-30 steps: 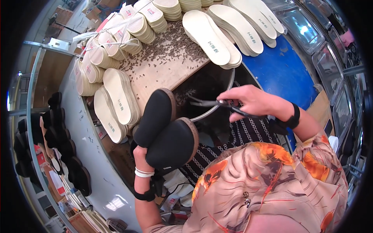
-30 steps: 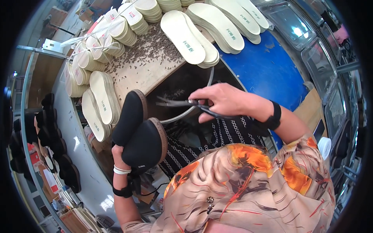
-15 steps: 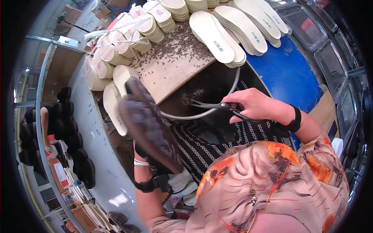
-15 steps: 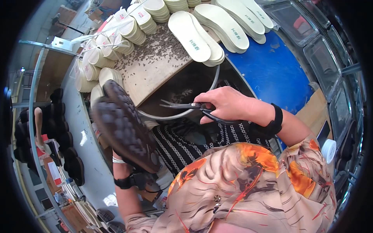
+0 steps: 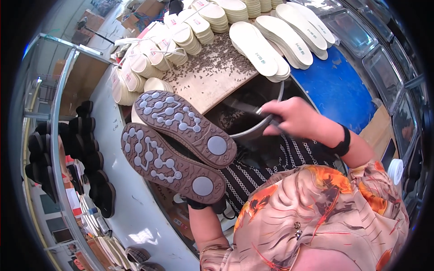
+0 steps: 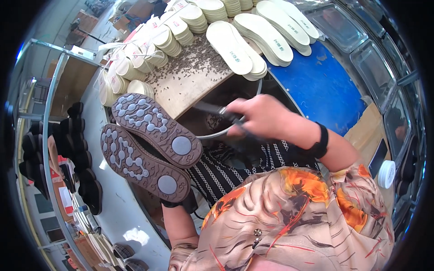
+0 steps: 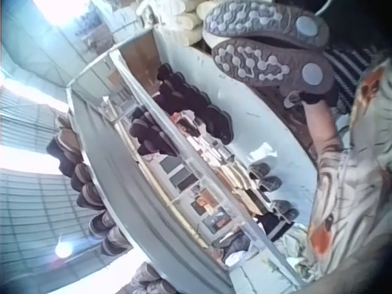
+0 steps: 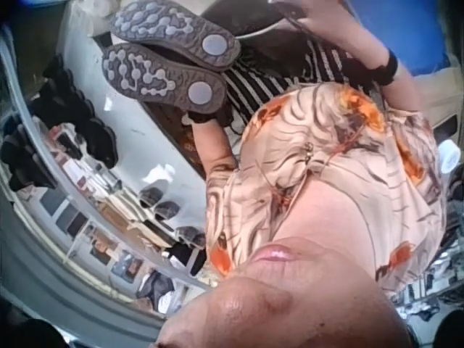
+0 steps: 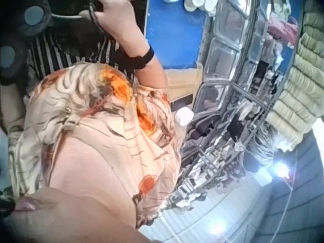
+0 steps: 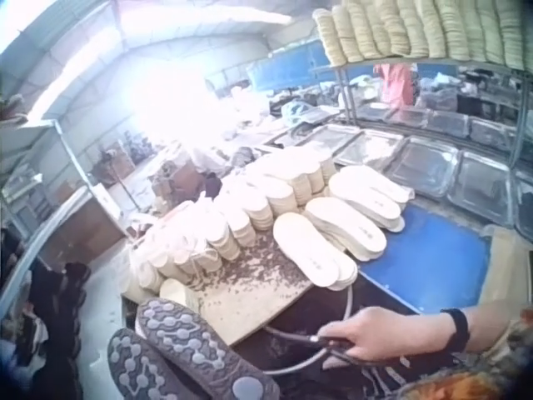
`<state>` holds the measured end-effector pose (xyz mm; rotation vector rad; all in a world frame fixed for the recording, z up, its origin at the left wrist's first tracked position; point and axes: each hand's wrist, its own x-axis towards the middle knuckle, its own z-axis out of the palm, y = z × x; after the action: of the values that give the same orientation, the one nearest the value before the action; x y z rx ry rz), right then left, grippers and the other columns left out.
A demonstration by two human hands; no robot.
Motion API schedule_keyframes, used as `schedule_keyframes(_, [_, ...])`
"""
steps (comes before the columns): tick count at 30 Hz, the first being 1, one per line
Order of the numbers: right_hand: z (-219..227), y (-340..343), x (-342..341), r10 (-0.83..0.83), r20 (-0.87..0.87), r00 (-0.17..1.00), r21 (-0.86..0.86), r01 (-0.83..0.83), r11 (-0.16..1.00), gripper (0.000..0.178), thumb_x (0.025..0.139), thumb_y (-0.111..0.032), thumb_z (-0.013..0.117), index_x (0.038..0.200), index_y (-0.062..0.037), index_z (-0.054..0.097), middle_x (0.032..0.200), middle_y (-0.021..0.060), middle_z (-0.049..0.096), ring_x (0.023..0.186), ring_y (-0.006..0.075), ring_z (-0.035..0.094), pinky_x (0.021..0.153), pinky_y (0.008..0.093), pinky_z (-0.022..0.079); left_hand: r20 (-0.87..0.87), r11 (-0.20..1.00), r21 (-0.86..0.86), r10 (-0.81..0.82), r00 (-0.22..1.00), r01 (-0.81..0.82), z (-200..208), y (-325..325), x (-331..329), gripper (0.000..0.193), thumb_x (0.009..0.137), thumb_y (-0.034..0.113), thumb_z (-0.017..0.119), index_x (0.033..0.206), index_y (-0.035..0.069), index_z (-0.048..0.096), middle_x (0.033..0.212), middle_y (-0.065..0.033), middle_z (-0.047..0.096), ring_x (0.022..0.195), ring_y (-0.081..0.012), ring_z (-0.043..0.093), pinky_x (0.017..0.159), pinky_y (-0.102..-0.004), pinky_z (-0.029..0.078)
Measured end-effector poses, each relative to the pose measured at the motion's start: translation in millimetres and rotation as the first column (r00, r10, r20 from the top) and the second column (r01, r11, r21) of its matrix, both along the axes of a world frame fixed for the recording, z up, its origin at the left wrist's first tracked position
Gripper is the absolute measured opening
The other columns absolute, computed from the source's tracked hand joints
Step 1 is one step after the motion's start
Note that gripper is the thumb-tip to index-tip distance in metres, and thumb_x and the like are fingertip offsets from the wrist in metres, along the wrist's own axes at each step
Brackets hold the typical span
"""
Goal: Trimming the edges of shoe soles with scissors and inserting insoles into shoes at a workbench.
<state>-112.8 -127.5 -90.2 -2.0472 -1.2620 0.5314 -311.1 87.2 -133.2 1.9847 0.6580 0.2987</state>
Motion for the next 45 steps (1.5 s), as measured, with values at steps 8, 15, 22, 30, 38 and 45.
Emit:
schedule_keyframes(8, [-85, -155, 111, -0.796, 0.270, 0.541, -0.229, 0.839, 0.493, 0.048, 0.070, -0.037, 0.066, 0.104, -0.0041, 0.058, 0.080, 0.0191, 0.063, 0.075, 0.0282, 0.063, 0.063, 0.0359, 0.048, 0.072, 0.984, -0.067, 0.168, 0.983, -0.163, -19, -13, 9, 0.016, 0.077, 0.006, 0.051, 0.084, -0.004, 0.062, 0.080, -0.0120, 0.065, 0.074, -0.0300, 0.062, 0.068, -0.0343, 0.048])
schedule_keyframes(15, [-77, -180, 121, -0.626, 0.579, 0.521, -0.414, 0.850, 0.324, 0.044, 0.070, -0.030, 0.062, 0.106, -0.0043, 0.057, 0.095, 0.0215, 0.061, 0.091, 0.0351, 0.058, 0.077, 0.0414, 0.046, 0.171, 0.979, -0.091, 0.195, 0.966, -0.182, -19, -9, 54, 0.016, 0.077, 0.006, 0.050, 0.082, -0.004, 0.061, 0.078, -0.0126, 0.065, 0.073, -0.0315, 0.062, 0.067, -0.0353, 0.047])
schedule_keyframes(22, [-15, -32, 43, -0.342, -0.209, 0.916, -0.143, 0.317, 0.938, 0.047, 0.070, -0.021, 0.067, 0.111, -0.0028, 0.053, 0.098, 0.0175, 0.060, 0.082, 0.0266, 0.061, 0.074, 0.0322, 0.049, -0.175, 0.866, 0.488, 0.214, 0.961, -0.104, -44, 2, 85, 0.020, 0.078, 0.011, 0.053, 0.088, -0.006, 0.056, 0.084, -0.0251, 0.057, 0.083, -0.0428, 0.055, 0.074, -0.0450, 0.045])
schedule_keyframes(30, [18, 90, 16, 0.359, 0.276, 0.891, -0.413, -0.228, 0.882, 0.029, 0.073, -0.020, 0.062, 0.096, -0.0034, 0.057, 0.084, 0.0140, 0.060, 0.085, 0.0303, 0.058, 0.073, 0.0394, 0.046, 0.109, 0.893, 0.385, 0.207, 0.972, -0.233, 14, 54, 17, 0.029, 0.080, 0.018, 0.058, 0.102, -0.001, 0.055, 0.098, -0.0183, 0.058, 0.088, -0.0317, 0.057, 0.077, -0.0374, 0.046])
schedule_keyframes(38, [-9, 271, -55, 0.559, 0.373, 0.740, -0.268, -0.490, 0.829, 0.023, 0.066, -0.021, 0.060, 0.079, -0.0014, 0.062, 0.080, 0.0153, 0.061, 0.080, 0.0304, 0.060, 0.069, 0.0385, 0.049, -0.254, 0.670, 0.740, 0.364, 0.896, -0.063, -24, 146, -40, 0.041, 0.072, 0.027, 0.065, 0.103, 0.001, 0.056, 0.112, -0.0150, 0.053, 0.110, -0.0304, 0.043, 0.093, -0.0382, 0.036])
schedule_keyframes(45, [-57, 297, -70, 0.468, 0.486, 0.738, -0.153, -0.456, 0.877, 0.024, 0.064, -0.020, 0.059, 0.080, -0.0016, 0.062, 0.090, 0.0140, 0.056, 0.086, 0.0274, 0.055, 0.074, 0.0355, 0.047, -0.318, 0.748, 0.663, 0.238, 0.918, 0.036, -21, 156, -45, 0.033, 0.076, 0.022, 0.059, 0.101, 0.001, 0.057, 0.110, -0.0183, 0.054, 0.102, -0.0342, 0.049, 0.091, -0.0395, 0.038])
